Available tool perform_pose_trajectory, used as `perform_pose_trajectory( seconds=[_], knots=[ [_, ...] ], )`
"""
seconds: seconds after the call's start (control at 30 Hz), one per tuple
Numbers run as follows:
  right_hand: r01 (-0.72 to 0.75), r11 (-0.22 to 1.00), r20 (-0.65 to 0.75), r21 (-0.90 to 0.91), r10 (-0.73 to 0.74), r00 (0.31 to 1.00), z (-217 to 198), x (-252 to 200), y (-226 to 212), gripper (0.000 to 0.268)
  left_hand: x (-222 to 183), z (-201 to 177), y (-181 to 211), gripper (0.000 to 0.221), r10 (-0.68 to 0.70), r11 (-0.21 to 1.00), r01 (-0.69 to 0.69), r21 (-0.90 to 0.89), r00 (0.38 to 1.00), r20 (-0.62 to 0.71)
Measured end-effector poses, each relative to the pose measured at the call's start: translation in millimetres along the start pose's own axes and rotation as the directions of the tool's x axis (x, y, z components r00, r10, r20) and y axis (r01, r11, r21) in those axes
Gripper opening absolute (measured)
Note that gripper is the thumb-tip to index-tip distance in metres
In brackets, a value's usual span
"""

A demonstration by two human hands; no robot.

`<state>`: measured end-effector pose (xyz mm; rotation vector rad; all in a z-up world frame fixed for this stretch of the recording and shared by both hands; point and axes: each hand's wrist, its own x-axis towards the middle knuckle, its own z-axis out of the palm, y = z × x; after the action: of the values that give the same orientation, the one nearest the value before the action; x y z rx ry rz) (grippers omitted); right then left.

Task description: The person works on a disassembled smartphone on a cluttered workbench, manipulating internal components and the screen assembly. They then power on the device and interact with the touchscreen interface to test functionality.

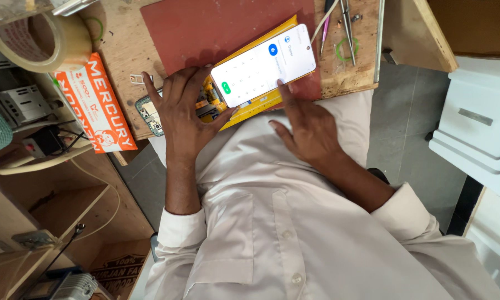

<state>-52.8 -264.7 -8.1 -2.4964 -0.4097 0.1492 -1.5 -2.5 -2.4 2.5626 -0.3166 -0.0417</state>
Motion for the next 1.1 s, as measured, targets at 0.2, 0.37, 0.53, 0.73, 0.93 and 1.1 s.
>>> perform_pose_trajectory(
  seconds=[0.2, 0.37, 0.53, 0.73, 0.93, 1.1],
  knots=[
    [-0.154, 0.988, -0.031, 0.019, 0.155, 0.987, -9, -6, 17, 0.067, 0, -1, 2, 0.08, -0.018, 1.0, 0.018, -0.008, 1.0, 0.01],
    [-0.24, 0.971, -0.03, -0.006, 0.24, 0.97, -15, -6, 25, 0.066, 2, -2, 2, 0.079, -0.027, 1.0, 0.027, 0.004, 0.999, 0.031],
    [0.042, 0.999, 0.026, -0.001, -0.042, 0.999, -4, 0, 8, 0.074, 4, -3, 3, 0.077, -0.042, 0.999, 0.041, 0.024, 0.997, 0.058],
    [-0.216, 0.976, -0.045, 0.011, 0.216, 0.975, -17, -6, 26, 0.072, 5, -2, 4, 0.073, -0.062, 0.998, 0.06, 0.026, 0.996, 0.068],
    [-0.132, 0.991, -0.025, 0.017, 0.133, 0.991, -19, -6, 29, 0.072, 5, -2, 5, 0.074, -0.088, 0.996, 0.085, 0.034, 0.993, 0.082],
    [0.007, 1.0, 0.005, -0.014, -0.007, 1.0, -15, -2, 20, 0.066, 3, -2, 4, 0.076, -0.096, 0.995, 0.094, 0.035, 0.992, 0.078]
  ],
)
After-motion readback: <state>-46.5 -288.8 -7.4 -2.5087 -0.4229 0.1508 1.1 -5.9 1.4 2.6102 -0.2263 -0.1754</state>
